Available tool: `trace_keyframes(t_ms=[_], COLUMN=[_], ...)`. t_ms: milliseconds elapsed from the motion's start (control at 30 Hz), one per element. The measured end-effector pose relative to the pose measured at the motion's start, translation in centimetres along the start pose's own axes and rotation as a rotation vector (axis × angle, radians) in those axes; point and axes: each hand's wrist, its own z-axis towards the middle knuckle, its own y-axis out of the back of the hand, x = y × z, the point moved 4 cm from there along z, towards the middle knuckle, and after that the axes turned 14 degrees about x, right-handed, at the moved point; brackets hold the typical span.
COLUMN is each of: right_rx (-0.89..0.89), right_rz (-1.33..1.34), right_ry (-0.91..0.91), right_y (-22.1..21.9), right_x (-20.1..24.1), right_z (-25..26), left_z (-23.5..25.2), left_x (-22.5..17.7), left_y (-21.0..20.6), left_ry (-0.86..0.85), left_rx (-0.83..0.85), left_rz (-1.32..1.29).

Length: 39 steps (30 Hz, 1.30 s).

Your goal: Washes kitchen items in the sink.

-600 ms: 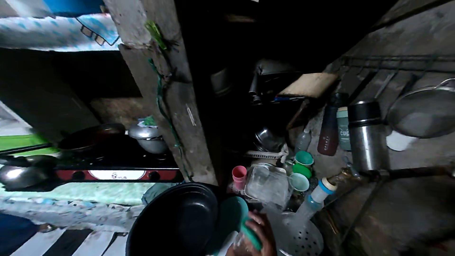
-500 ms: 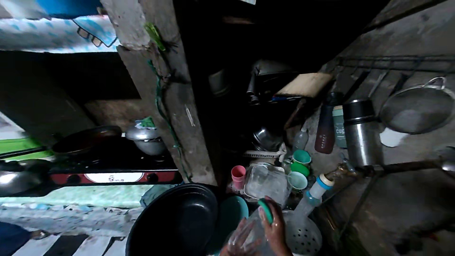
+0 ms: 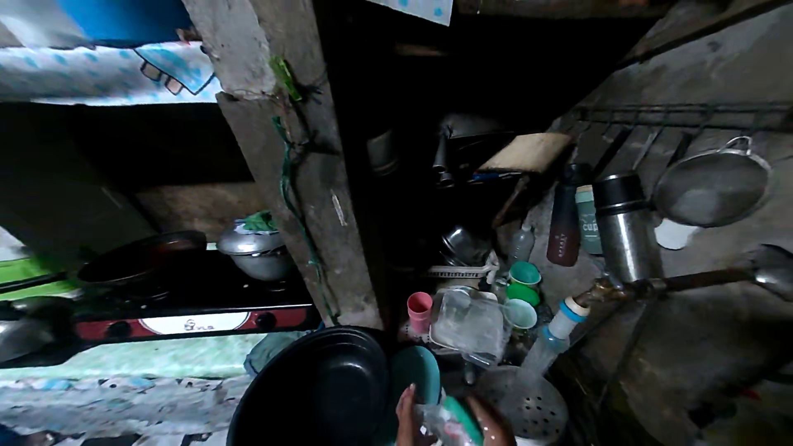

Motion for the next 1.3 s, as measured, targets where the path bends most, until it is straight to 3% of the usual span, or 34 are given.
trace_keyframes(t_ms=[133,267,400,467,500,600,667,800,900,967,1033,1100,1200,1267,1300], right_rx=[0.142,0.379,0.464,0.460,0.428,0.272,0.146,-0.049,-0.037,-0.010,0.053,0.066,0.022,-0.017,-0.003], right_rz=[0.187,0.510,0.745,0.776,0.748,0.523,0.311,0.058,0.054,-0.018,-0.045,-0.066,-0.150,-0.242,-0.235], right_ry=[-0.021,-0.148,-0.252,-0.260,-0.224,-0.124,-0.147,-0.077,-0.025,-0.089,-0.196,-0.219,-0.040,0.100,0.081], right_y=[-2.8,-5.7,-7.9,-9.0,-9.8,-11.4,-11.0,-10.4,-9.6,-8.2,-7.4,-7.3,-8.0,-7.7,-7.3], right_x=[0.7,-0.2,-1.0,-1.7,-2.6,-5.9,-7.7,-9.3,-8.3,-7.6,-7.3,-7.4,-7.2,-7.7,-8.0], right_z=[-0.4,0.3,0.1,0.3,0.5,2.5,4.5,6.0,5.6,6.6,8.2,9.3,9.1,8.9,8.9], left_z=[1.6,3.4,5.1,0.8,-1.5,-8.2,-9.8,-9.9,-7.8,-6.1,-6.5,-6.5,-3.1,-2.7,-2.9], left_x=[0.2,1.5,1.7,-2.8,-4.9,-10.8,-11.3,-10.0,-7.7,-5.4,-5.3,-5.6,-1.6,-1.6,-2.0], left_y=[0.3,2.3,3.1,-0.7,-2.7,-7.1,-8.1,-8.3,-6.6,-5.4,-5.3,-5.7,-2.8,-2.0,-1.8], left_ry=[-0.137,-0.247,-0.311,-0.264,-0.253,-0.165,-0.164,-0.060,-0.020,-0.044,-0.014,0.116,-0.121,-0.180,-0.190], left_rx=[-0.104,0.085,0.211,0.078,0.039,0.133,0.258,0.296,0.403,0.454,0.431,0.245,0.240,0.214,0.207], left_rz=[-0.369,-0.663,-0.719,-0.613,-0.575,-0.399,-0.318,-0.253,-0.169,-0.037,0.131,0.199,0.272,0.268,0.260])
